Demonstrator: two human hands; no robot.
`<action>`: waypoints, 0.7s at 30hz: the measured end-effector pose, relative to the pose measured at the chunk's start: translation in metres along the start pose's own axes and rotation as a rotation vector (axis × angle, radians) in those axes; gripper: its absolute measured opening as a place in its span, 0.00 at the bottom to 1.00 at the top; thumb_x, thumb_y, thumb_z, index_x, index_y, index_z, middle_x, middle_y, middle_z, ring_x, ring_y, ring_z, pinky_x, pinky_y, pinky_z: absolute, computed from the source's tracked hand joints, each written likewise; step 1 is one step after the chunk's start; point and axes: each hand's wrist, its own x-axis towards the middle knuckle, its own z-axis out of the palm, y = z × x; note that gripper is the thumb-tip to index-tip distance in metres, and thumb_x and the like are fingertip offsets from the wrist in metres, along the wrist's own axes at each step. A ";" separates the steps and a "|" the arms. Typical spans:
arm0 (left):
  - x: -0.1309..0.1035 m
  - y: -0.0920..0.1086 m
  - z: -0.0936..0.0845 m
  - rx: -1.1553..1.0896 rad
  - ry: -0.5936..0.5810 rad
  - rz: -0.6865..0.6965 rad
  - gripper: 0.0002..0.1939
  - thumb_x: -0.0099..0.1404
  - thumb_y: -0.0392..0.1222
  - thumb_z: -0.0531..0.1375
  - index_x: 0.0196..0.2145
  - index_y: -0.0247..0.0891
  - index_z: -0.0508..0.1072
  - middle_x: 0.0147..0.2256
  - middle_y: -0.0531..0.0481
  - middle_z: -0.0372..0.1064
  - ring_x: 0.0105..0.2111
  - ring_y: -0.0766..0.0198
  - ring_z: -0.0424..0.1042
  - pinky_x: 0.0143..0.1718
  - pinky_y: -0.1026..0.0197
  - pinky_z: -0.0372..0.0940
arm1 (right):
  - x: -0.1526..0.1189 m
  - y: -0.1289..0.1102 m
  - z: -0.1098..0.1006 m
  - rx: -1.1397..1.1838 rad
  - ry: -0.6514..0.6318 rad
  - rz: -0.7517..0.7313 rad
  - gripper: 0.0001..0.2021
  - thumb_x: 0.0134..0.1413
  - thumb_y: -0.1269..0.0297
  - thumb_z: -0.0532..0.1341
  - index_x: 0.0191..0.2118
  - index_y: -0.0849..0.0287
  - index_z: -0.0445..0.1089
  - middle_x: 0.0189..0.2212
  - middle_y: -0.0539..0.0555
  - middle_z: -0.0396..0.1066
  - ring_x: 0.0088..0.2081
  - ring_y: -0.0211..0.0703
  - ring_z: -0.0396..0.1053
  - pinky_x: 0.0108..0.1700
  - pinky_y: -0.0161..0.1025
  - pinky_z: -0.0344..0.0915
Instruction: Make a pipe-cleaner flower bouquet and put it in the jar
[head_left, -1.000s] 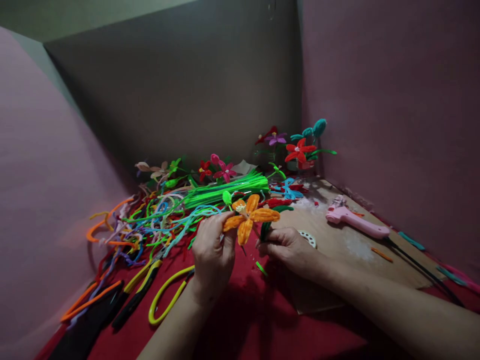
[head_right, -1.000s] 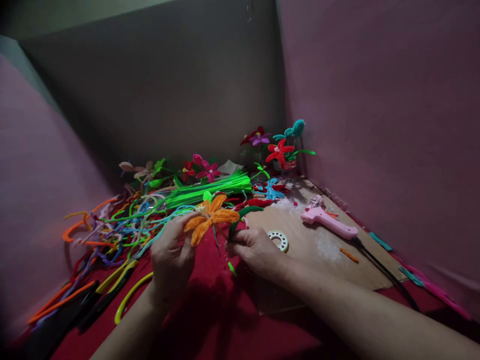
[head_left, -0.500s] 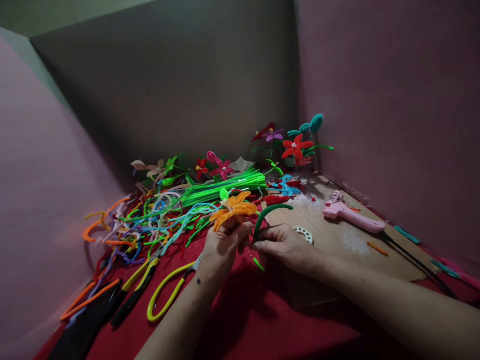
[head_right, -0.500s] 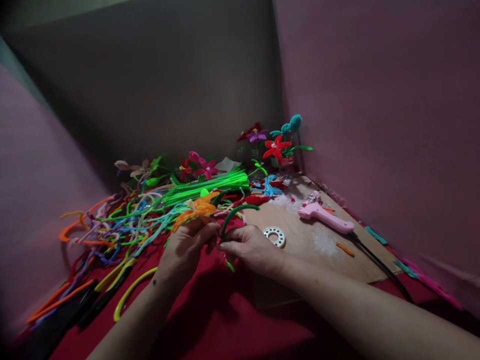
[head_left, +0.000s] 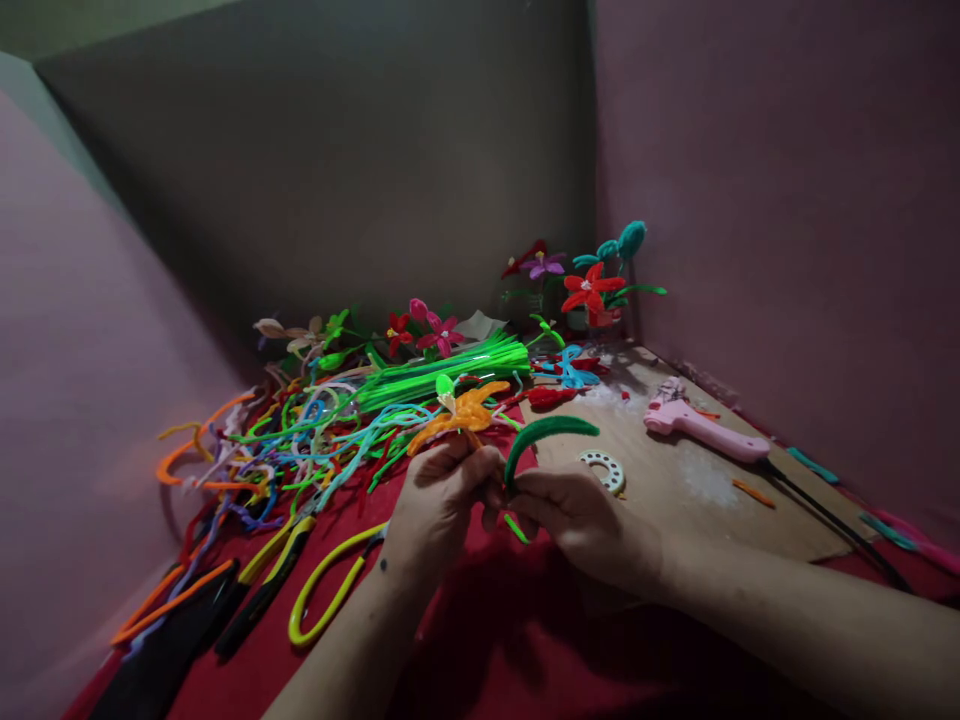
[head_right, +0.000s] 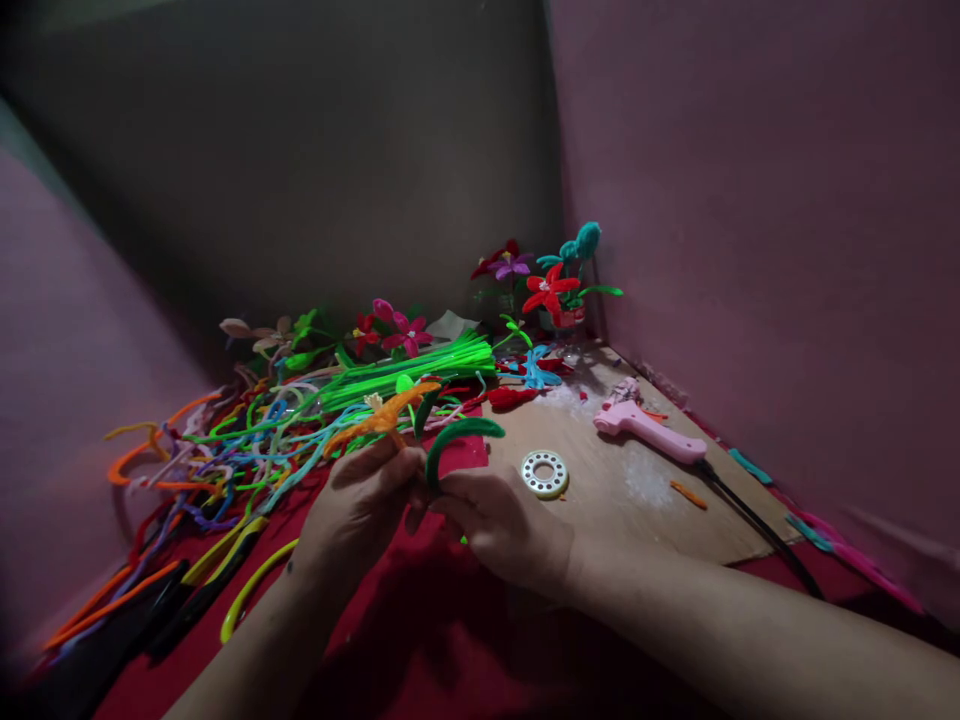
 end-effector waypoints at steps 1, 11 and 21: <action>0.000 0.000 0.000 -0.049 -0.007 -0.017 0.10 0.53 0.42 0.63 0.22 0.32 0.70 0.15 0.53 0.65 0.13 0.71 0.62 0.13 0.68 0.58 | -0.001 0.000 -0.001 -0.060 0.005 -0.075 0.12 0.57 0.67 0.52 0.26 0.59 0.68 0.19 0.47 0.62 0.23 0.32 0.58 0.29 0.31 0.58; 0.005 -0.002 -0.004 -0.123 -0.124 -0.082 0.11 0.50 0.42 0.65 0.23 0.31 0.71 0.15 0.53 0.65 0.13 0.69 0.63 0.11 0.66 0.62 | -0.010 0.016 0.005 -0.183 0.093 -0.397 0.15 0.55 0.74 0.49 0.40 0.54 0.69 0.31 0.53 0.72 0.33 0.39 0.68 0.36 0.34 0.64; 0.031 0.014 -0.018 -0.034 -0.228 -0.065 0.16 0.44 0.37 0.67 0.34 0.34 0.74 0.27 0.48 0.71 0.24 0.65 0.69 0.25 0.63 0.65 | 0.014 0.008 -0.011 -0.054 0.155 -0.140 0.09 0.56 0.68 0.53 0.28 0.58 0.68 0.24 0.50 0.66 0.29 0.36 0.65 0.36 0.33 0.62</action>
